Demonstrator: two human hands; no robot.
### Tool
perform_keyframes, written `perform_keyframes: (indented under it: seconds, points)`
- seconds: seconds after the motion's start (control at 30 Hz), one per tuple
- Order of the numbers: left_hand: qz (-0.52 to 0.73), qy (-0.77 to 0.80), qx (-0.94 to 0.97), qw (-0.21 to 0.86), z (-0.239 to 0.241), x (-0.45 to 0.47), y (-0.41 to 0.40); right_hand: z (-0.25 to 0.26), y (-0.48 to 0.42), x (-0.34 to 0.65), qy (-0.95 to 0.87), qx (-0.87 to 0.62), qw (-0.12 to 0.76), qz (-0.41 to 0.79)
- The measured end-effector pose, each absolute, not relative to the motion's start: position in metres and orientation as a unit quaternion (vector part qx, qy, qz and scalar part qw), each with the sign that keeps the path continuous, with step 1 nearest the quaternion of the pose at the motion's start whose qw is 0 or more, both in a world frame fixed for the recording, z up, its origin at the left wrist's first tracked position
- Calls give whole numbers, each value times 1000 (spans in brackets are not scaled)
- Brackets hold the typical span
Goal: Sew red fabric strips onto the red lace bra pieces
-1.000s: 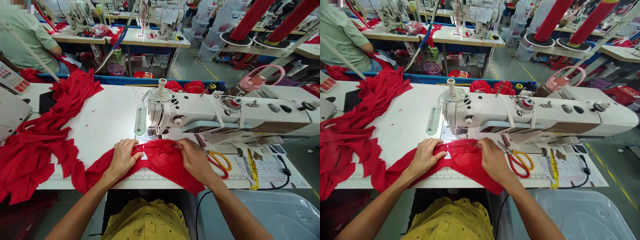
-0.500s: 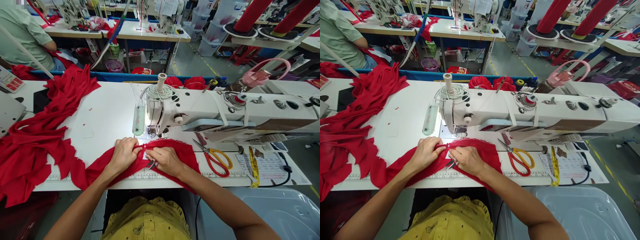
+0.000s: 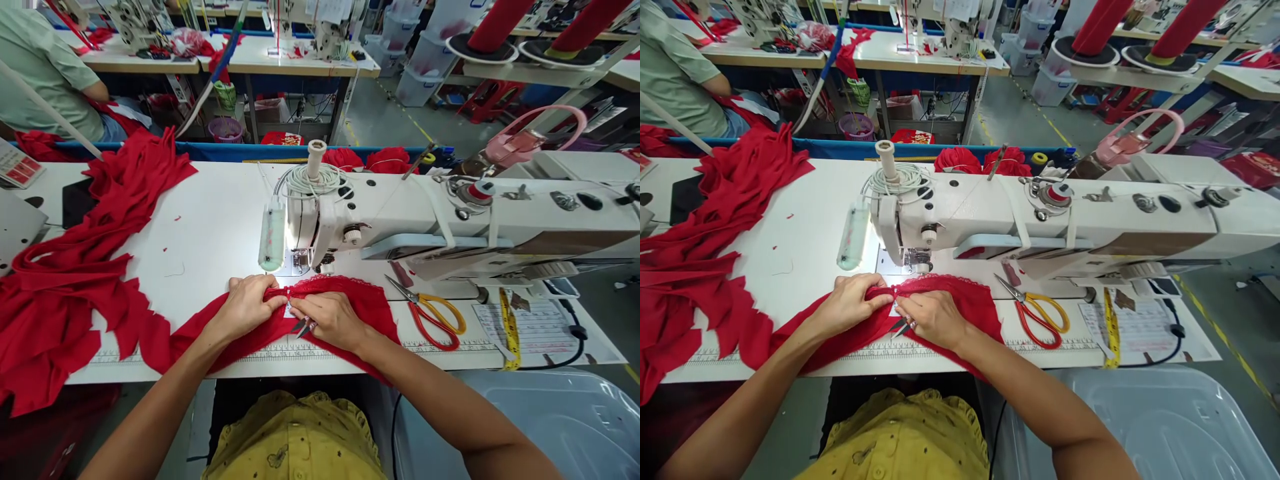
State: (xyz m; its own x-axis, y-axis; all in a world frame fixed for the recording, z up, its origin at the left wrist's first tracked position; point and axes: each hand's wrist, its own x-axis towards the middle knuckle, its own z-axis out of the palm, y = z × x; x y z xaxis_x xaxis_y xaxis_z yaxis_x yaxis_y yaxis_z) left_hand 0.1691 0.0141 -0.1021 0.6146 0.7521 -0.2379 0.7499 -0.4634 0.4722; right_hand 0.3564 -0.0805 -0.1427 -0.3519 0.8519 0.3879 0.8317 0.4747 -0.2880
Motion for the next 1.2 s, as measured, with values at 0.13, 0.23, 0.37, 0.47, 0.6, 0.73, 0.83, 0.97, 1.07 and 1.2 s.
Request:
perform_keyframes:
  seconds: [0.13,0.23,0.37,0.47,0.6,0.73,0.83,0.97,1.07,1.2]
  points:
    - [-8,461,835,301,-101,172,11,-144,-80,356,-823,-507,257,20]
    - [-10,461,833,305,-101,173,10,-145,-80,357,-822,-501,269,14]
    - [-12,464,832,305,-100,173,10,-144,-81,357,-822,-500,273,6]
    - [-12,464,831,305,-100,174,10,-143,-81,357,-821,-505,266,12]
    - [-9,465,831,305,-100,174,9,-142,-82,356,-823,-511,247,28]
    - [-6,464,830,309,-99,173,9,-132,-82,361,-802,-554,213,62]
    - [-2,458,833,309,-97,171,9,-118,-78,373,-749,-649,107,76]
    - [14,449,845,290,-88,168,3,-91,-76,390,-717,-690,4,97]
    - [117,445,864,205,-85,166,-3,-67,-90,383,-720,-685,46,95]
    - [378,443,767,269,-96,164,-9,-49,-117,342,-791,-511,195,274]
